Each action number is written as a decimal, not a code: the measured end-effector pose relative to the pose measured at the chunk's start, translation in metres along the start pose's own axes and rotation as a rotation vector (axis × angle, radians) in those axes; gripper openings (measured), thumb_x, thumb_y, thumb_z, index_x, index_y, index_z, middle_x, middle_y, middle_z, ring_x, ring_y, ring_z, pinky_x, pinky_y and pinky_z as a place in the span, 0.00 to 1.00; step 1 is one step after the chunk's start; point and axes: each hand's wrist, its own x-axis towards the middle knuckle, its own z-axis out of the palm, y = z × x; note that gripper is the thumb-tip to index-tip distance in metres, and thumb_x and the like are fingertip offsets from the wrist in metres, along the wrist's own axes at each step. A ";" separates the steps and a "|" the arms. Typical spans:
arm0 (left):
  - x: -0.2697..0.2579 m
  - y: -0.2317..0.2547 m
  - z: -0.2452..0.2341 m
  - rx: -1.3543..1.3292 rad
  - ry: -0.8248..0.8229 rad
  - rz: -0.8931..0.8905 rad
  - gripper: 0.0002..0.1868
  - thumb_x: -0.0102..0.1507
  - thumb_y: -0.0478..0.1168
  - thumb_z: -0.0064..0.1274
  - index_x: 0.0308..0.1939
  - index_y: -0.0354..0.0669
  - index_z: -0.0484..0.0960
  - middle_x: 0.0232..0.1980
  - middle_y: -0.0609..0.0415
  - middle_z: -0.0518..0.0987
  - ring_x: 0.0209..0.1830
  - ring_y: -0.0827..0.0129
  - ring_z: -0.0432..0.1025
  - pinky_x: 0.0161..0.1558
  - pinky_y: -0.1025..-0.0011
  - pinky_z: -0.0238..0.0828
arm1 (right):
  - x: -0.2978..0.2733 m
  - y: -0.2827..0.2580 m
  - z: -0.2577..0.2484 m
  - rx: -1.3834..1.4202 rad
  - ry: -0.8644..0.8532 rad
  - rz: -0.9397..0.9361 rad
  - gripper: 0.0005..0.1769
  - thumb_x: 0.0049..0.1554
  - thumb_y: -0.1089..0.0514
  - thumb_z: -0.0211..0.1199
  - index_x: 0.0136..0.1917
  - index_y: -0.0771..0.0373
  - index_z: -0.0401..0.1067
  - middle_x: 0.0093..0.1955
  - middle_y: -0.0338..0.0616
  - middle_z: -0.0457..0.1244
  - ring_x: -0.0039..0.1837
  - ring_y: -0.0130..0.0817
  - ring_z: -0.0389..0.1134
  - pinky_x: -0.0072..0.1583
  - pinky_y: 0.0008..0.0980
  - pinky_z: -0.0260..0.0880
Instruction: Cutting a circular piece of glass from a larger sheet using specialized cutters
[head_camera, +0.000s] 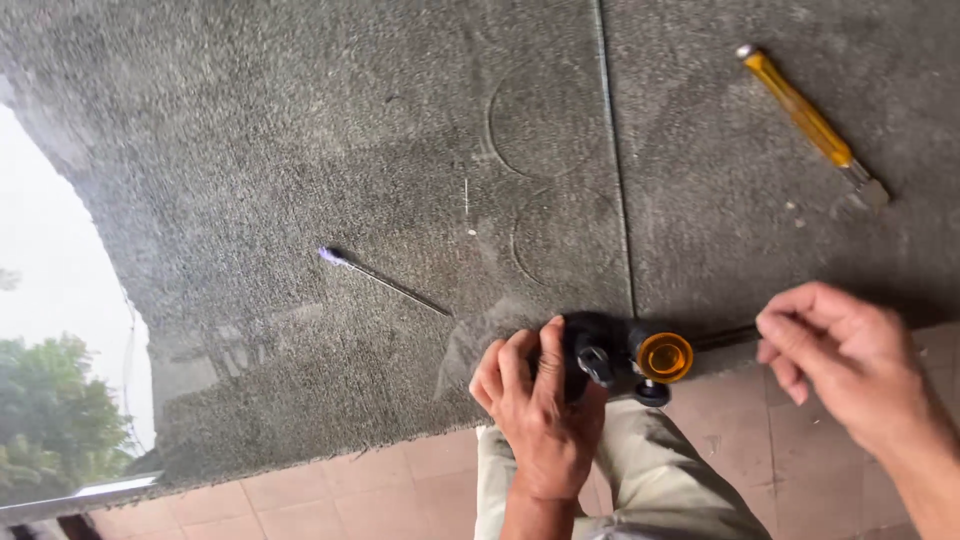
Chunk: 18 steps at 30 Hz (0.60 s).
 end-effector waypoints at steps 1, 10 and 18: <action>0.000 0.001 0.001 0.006 0.031 0.002 0.31 0.51 0.46 0.54 0.60 0.54 0.77 0.52 0.56 0.74 0.55 0.55 0.67 0.59 0.56 0.56 | -0.012 0.005 0.001 -0.004 0.005 0.037 0.05 0.62 0.68 0.61 0.44 0.74 0.72 0.29 0.55 0.64 0.24 0.35 0.58 0.24 0.30 0.57; -0.003 0.001 -0.002 -0.047 -0.048 -0.012 0.36 0.52 0.55 0.60 0.65 0.56 0.75 0.56 0.50 0.72 0.60 0.50 0.63 0.61 0.52 0.54 | -0.024 0.011 0.010 0.071 0.043 0.055 0.04 0.62 0.68 0.61 0.46 0.73 0.72 0.31 0.57 0.65 0.26 0.36 0.59 0.25 0.32 0.59; 0.000 0.004 -0.010 -0.048 -0.032 -0.017 0.33 0.53 0.57 0.57 0.63 0.57 0.74 0.55 0.54 0.72 0.59 0.51 0.63 0.61 0.52 0.53 | -0.044 -0.061 0.024 -0.608 0.206 -0.860 0.08 0.60 0.61 0.71 0.51 0.65 0.78 0.54 0.49 0.67 0.49 0.40 0.66 0.57 0.38 0.65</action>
